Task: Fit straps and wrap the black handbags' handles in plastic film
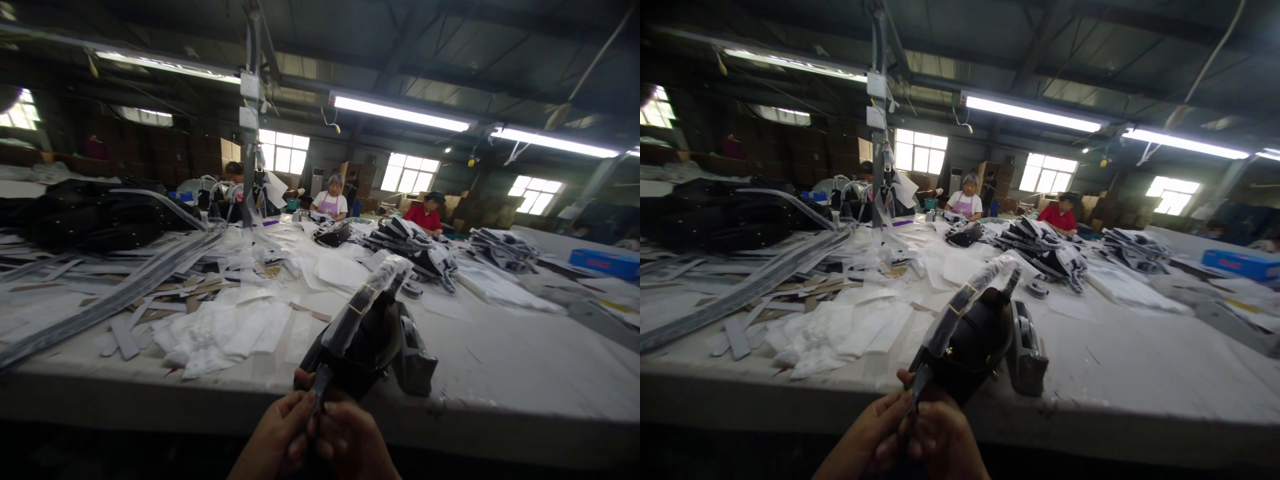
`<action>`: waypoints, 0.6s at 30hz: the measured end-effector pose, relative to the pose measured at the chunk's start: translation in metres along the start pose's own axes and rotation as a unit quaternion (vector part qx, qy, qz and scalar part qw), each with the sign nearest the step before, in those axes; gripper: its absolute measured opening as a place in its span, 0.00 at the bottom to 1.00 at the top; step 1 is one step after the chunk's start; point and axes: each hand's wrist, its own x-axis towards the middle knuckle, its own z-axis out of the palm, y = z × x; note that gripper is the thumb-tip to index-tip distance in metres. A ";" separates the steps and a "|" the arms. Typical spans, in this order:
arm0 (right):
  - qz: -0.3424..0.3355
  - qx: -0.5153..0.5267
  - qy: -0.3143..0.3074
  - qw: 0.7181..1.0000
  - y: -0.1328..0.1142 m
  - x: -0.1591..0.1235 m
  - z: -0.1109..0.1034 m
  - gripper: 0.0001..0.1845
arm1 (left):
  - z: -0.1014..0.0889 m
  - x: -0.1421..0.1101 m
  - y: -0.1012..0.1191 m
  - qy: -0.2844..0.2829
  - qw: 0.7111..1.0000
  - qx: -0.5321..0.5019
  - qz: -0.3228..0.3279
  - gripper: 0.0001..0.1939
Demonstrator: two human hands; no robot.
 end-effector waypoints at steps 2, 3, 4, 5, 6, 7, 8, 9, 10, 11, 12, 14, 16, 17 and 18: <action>0.039 0.033 -0.027 0.998 -0.004 0.002 0.001 0.25 | 0.000 0.000 0.000 0.004 1.000 0.017 0.004 0.26; 0.052 0.034 -0.030 0.998 -0.005 0.004 0.002 0.25 | 0.000 0.000 0.000 0.009 0.999 0.033 0.010 0.27; 0.058 0.027 -0.032 0.997 -0.005 0.006 0.003 0.26 | 0.000 0.000 0.000 0.016 0.998 0.050 0.019 0.27; 0.059 0.016 -0.035 0.998 -0.004 0.007 0.003 0.27 | -0.001 -0.001 0.001 0.023 0.997 0.065 0.029 0.27; 0.056 -0.004 -0.038 0.998 -0.003 0.007 0.002 0.28 | -0.001 -0.001 0.001 0.026 0.996 0.077 0.040 0.27; 0.052 -0.038 -0.040 0.997 -0.003 0.004 0.001 0.31 | -0.002 -0.001 0.001 0.030 0.995 0.087 0.050 0.27; 0.048 -0.092 -0.039 0.994 -0.005 0.000 0.000 0.33 | -0.002 -0.001 0.002 0.035 0.993 0.095 0.058 0.27; 0.039 -0.166 -0.028 0.985 -0.010 -0.006 -0.002 0.34 | -0.002 -0.002 0.002 0.042 0.992 0.104 0.064 0.27; 0.021 -0.252 -0.001 0.968 -0.019 -0.013 -0.003 0.34 | -0.002 -0.002 0.002 0.051 0.990 0.116 0.068 0.27; -0.011 -0.341 0.040 0.939 -0.030 -0.020 -0.004 0.32 | -0.002 -0.002 0.002 0.061 0.987 0.130 0.071 0.27; -0.071 -0.415 0.105 0.901 -0.046 -0.027 -0.004 0.29 | -0.002 -0.001 0.002 0.072 0.984 0.146 0.075 0.27; -0.189 -0.462 0.215 0.839 -0.082 -0.033 0.001 0.24 | -0.001 0.000 0.000 0.080 0.978 0.172 0.089 0.28; -0.273 -0.387 0.220 0.853 -0.119 -0.027 0.014 0.24 | 0.001 0.000 -0.002 0.073 0.974 0.189 0.100 0.28; -0.281 -0.335 0.183 0.880 -0.137 -0.021 0.023 0.23 | 0.002 0.000 -0.003 0.067 0.974 0.193 0.100 0.29; -0.268 -0.285 0.152 0.908 -0.153 -0.013 0.034 0.21 | 0.003 0.000 -0.004 0.064 0.974 0.194 0.097 0.29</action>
